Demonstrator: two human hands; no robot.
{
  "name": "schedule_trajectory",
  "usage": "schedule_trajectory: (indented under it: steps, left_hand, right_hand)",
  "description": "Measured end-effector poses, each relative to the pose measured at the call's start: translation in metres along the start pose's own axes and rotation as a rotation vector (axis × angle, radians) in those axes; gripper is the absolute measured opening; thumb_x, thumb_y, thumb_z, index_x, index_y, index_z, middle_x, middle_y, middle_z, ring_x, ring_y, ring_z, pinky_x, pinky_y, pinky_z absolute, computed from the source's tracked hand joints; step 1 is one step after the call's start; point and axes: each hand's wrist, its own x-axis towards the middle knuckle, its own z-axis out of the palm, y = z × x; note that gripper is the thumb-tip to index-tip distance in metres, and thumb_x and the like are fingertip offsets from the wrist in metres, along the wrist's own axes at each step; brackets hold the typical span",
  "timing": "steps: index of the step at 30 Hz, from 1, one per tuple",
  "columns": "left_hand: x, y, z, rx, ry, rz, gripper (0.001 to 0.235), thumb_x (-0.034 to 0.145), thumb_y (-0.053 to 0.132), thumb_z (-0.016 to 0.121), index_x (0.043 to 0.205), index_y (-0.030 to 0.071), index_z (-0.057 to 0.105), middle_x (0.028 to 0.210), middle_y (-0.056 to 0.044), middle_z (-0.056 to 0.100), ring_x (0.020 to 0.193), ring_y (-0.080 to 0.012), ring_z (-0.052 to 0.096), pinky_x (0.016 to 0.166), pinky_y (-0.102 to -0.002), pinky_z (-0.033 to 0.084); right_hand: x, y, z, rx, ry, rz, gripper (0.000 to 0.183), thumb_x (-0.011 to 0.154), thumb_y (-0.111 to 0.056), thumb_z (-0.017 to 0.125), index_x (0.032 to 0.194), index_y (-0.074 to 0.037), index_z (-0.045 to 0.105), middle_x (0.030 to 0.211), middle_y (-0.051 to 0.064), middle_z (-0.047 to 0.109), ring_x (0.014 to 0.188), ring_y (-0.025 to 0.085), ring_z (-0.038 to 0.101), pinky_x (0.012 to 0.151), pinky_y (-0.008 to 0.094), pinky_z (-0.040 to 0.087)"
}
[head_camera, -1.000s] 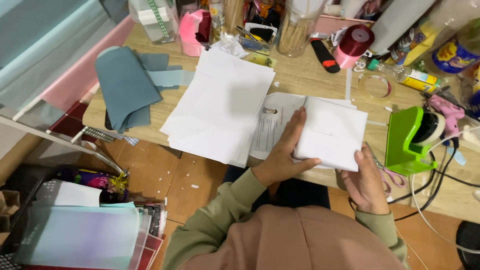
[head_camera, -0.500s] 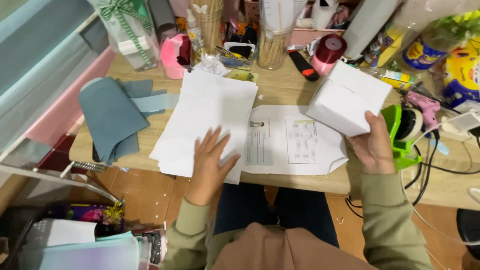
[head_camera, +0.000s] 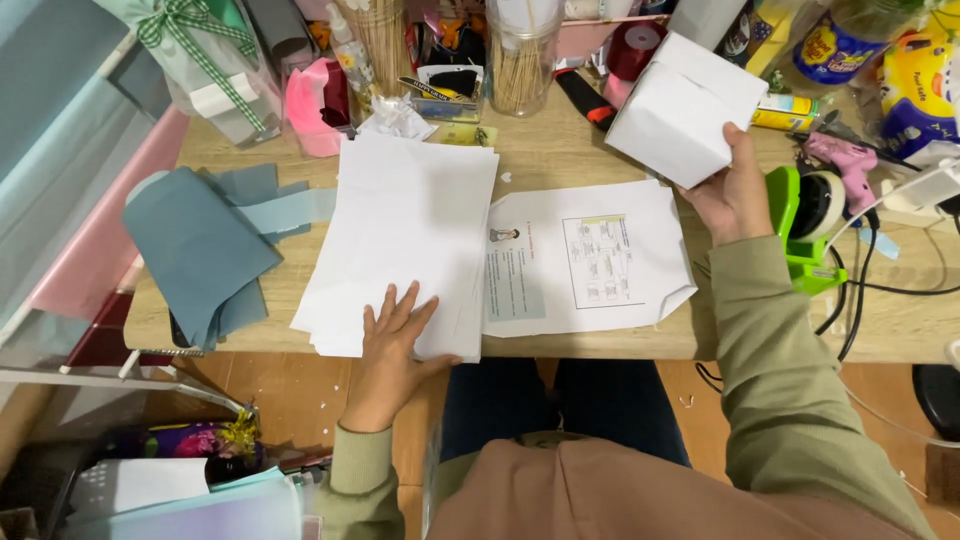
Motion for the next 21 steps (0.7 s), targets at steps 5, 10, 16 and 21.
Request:
schedule_trajectory:
  steps: [5, 10, 16, 21]
  left_hand:
    - [-0.002, -0.004, -0.001, -0.014, -0.036, -0.008, 0.083, 0.069, 0.027, 0.094, 0.142, 0.012, 0.058, 0.162, -0.015, 0.036, 0.155, -0.036, 0.016, 0.124, -0.054, -0.003]
    - [-0.005, -0.004, -0.005, -0.025, -0.077, -0.008, 0.082, 0.07, 0.024, 0.094, 0.143, 0.014, 0.058, 0.163, -0.014, 0.034, 0.155, -0.0342, 0.014, 0.125, -0.052, -0.004]
    - [-0.013, -0.001, -0.013, -0.14, -0.034, -0.029, 0.042, 0.084, 0.027, 0.082, 0.122, 0.011, 0.074, 0.152, -0.014, 0.052, 0.151, -0.0354, 0.028, 0.125, -0.053, 0.007]
    - [-0.014, -0.018, 0.001, -0.126, 0.097, -0.026, 0.02, 0.096, 0.018, 0.067, 0.113, 0.015, 0.078, 0.138, -0.008, 0.066, 0.141, -0.0305, 0.047, 0.125, -0.05, 0.02]
  right_hand:
    - [-0.034, -0.006, 0.023, 0.065, 0.011, -0.034, 0.075, 0.088, -0.027, 0.085, 0.145, -0.003, 0.042, 0.137, 0.021, 0.052, 0.128, 0.038, 0.056, 0.102, 0.059, 0.058]
    - [-0.022, -0.004, 0.01, 0.04, 0.007, -0.164, 0.073, 0.093, -0.027, 0.086, 0.145, -0.001, 0.042, 0.138, 0.023, 0.052, 0.13, 0.041, 0.057, 0.106, 0.063, 0.056]
    - [-0.022, 0.002, -0.005, -0.161, -0.151, -0.312, 0.065, 0.119, -0.039, 0.069, 0.158, -0.005, 0.028, 0.159, 0.025, 0.03, 0.149, 0.045, 0.035, 0.12, 0.068, 0.036]
    - [-0.011, 0.014, -0.047, -0.548, 0.026, -0.381, 0.077, 0.124, -0.027, 0.065, 0.166, -0.006, 0.004, 0.169, 0.026, -0.009, 0.157, 0.048, -0.006, 0.119, 0.073, -0.003]
